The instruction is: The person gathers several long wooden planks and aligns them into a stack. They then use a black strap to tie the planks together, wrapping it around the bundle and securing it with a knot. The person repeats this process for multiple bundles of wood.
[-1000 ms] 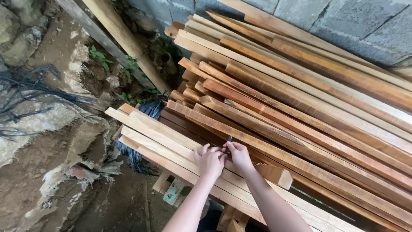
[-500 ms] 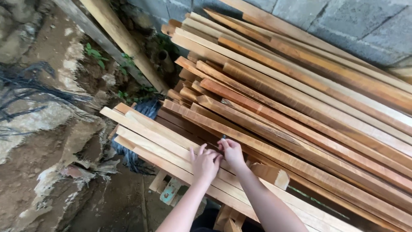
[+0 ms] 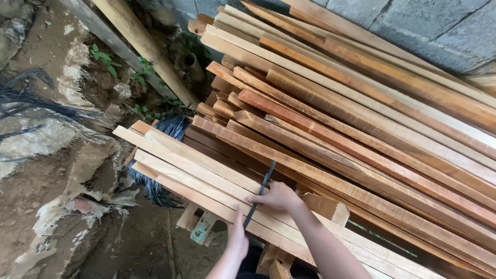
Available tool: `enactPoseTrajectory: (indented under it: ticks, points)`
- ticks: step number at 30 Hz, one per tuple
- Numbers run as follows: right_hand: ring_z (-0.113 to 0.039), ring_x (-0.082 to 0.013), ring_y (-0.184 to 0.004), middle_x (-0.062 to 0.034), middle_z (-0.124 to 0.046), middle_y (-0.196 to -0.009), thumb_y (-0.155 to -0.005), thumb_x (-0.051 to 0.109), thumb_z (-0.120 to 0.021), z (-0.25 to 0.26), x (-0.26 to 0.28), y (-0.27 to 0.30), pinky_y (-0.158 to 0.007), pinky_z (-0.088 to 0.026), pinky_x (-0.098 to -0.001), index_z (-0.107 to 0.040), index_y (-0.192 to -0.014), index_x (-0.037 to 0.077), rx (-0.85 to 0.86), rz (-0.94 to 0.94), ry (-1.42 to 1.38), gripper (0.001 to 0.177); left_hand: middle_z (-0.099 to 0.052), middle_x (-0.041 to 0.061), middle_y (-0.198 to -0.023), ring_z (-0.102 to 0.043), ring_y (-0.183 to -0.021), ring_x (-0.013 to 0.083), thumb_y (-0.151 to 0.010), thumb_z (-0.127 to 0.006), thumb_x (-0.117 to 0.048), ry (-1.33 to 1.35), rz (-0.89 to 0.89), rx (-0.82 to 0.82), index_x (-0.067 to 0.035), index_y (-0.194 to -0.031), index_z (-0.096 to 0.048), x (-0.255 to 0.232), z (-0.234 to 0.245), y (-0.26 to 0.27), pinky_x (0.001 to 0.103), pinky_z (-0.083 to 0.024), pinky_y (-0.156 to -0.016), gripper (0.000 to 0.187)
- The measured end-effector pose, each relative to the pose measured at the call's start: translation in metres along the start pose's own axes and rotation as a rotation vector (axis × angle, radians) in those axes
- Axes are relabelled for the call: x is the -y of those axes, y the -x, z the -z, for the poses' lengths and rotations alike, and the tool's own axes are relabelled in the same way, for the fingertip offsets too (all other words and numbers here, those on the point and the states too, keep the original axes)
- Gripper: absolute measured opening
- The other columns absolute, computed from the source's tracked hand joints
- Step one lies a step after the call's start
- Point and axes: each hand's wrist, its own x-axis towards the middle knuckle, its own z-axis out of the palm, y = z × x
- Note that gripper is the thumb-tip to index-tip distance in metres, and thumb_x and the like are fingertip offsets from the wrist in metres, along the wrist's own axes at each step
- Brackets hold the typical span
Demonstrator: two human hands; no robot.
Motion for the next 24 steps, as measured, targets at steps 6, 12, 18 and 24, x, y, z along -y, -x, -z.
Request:
enactPoseTrajectory:
  ticks: [6, 12, 18, 24]
  points:
    - [-0.066, -0.0299, -0.117, -0.0146, -0.073, -0.116, -0.050, 0.076, -0.084, -0.009, -0.016, -0.043, -0.106, -0.048, -0.0398, -0.076, -0.115, 0.003, 0.176, 0.077, -0.378, 0.097, -0.054, 0.011, -0.146, -0.055, -0.133, 0.0239, -0.085, -0.069, -0.051, 0.375, -0.159, -0.015, -0.009, -0.155, -0.035, 0.025, -0.014, -0.029, 0.040, -0.047, -0.109, 0.088]
    - [-0.063, -0.0296, -0.118, -0.0151, -0.073, -0.117, -0.054, 0.071, -0.085, -0.014, -0.016, -0.050, -0.106, -0.045, -0.0395, -0.078, -0.111, 0.003, 0.352, 0.084, -0.441, 0.089, -0.055, 0.012, -0.146, -0.057, -0.132, 0.0247, -0.088, -0.065, -0.052, 0.397, -0.119, 0.015, -0.006, -0.154, -0.038, 0.023, -0.015, -0.021, 0.041, -0.047, -0.109, 0.084]
    - [-0.067, -0.0251, -0.105, -0.0111, -0.076, -0.110, -0.056, 0.071, -0.082, -0.019, -0.021, -0.060, -0.096, -0.050, -0.0361, -0.082, -0.100, 0.009, 0.282, 0.142, -0.420, 0.076, -0.057, 0.011, -0.144, -0.057, -0.133, 0.0242, -0.088, -0.067, -0.050, 0.376, -0.147, 0.000, -0.005, -0.152, -0.040, 0.030, -0.012, -0.045, 0.039, -0.046, -0.109, 0.082]
    - [-0.073, -0.0264, -0.097, -0.0149, -0.078, -0.104, -0.062, 0.079, -0.075, 0.007, 0.017, 0.024, -0.090, -0.055, -0.0371, -0.077, -0.103, 0.005, -0.131, 0.126, -0.122, 0.085, -0.052, 0.011, -0.152, -0.050, -0.138, 0.0226, -0.086, -0.069, -0.054, 0.142, -0.262, -0.051, -0.004, -0.155, -0.038, 0.031, 0.000, -0.045, 0.038, -0.038, -0.116, 0.091]
